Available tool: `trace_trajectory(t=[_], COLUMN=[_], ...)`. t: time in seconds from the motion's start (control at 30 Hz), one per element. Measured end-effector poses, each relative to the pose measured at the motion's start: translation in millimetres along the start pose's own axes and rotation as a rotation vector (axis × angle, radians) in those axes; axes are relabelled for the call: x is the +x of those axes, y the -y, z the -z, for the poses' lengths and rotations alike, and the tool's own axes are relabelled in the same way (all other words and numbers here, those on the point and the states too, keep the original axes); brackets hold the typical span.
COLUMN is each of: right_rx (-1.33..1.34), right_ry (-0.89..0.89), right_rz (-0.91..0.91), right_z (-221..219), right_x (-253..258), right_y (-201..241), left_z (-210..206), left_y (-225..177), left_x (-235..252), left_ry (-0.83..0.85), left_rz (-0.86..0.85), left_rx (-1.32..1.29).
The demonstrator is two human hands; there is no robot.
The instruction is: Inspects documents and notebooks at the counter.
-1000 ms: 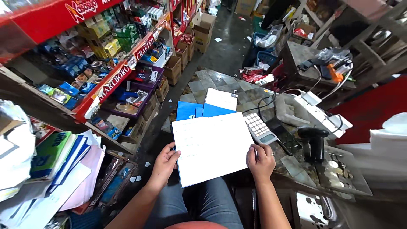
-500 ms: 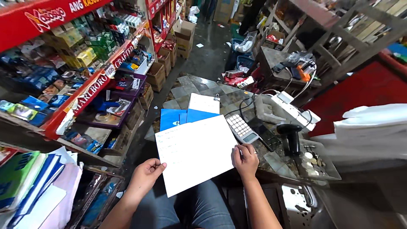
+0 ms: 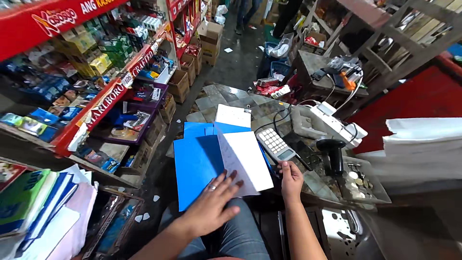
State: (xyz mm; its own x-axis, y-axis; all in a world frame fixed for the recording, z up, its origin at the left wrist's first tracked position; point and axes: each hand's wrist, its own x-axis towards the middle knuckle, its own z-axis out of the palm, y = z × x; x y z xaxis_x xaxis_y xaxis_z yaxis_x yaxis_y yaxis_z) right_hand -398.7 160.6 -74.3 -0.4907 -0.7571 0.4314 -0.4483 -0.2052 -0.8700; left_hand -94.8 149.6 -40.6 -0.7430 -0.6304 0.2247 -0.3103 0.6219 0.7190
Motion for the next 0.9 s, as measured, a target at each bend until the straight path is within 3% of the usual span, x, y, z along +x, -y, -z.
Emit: trace_trajectory(t=[0.1, 0.2, 0.33, 0.4, 0.43, 0.5, 0.53, 0.63, 0.77, 0.83, 0.9], right_rx=[0.031, 0.066, 0.087, 0.101, 0.105, 0.118, 0.128, 0.147, 0.165, 0.168, 0.167], right_ry=[0.009, 0.033, 0.040, 0.035, 0.034, 0.033, 0.034, 0.036, 0.038, 0.039, 0.036], right_rz=[-0.020, -0.010, -0.018, -0.027, -0.029, -0.032, -0.035, -0.048, -0.040, -0.039, -0.041], right_z=[2, 5, 4, 4, 4, 5, 6, 6, 7, 6, 5], right_x=[0, 0, 2, 2, 2, 2, 2, 3, 3, 3, 2], right_y=[0, -2, 0, 0, -1, -2, -2, -2, -2, -1, -1], left_z=[-20, -32, -55, -62, -64, -63, -66, -72, -53, -44, -42], left_y=[-8, -8, 0, 1, 4, 15, 25, 48, 34, 30, 29], left_x=[16, 19, -5, -20, -27, -34, -38, -50, -40, -37, -37], left_ry=[0.213, 0.247, -0.014, 0.107, 0.235, 0.516, 0.545, 0.293, -0.190, -0.323, -0.330], left_rz=[0.089, 0.092, -0.325, -0.417, -0.356, -0.057, 0.095, 0.525, 1.079, 1.121, 1.031], left_rx=[0.281, 0.401, 0.253, 0.026, -0.085, -0.236, -0.275, -0.492, -1.060, -1.298, -1.475])
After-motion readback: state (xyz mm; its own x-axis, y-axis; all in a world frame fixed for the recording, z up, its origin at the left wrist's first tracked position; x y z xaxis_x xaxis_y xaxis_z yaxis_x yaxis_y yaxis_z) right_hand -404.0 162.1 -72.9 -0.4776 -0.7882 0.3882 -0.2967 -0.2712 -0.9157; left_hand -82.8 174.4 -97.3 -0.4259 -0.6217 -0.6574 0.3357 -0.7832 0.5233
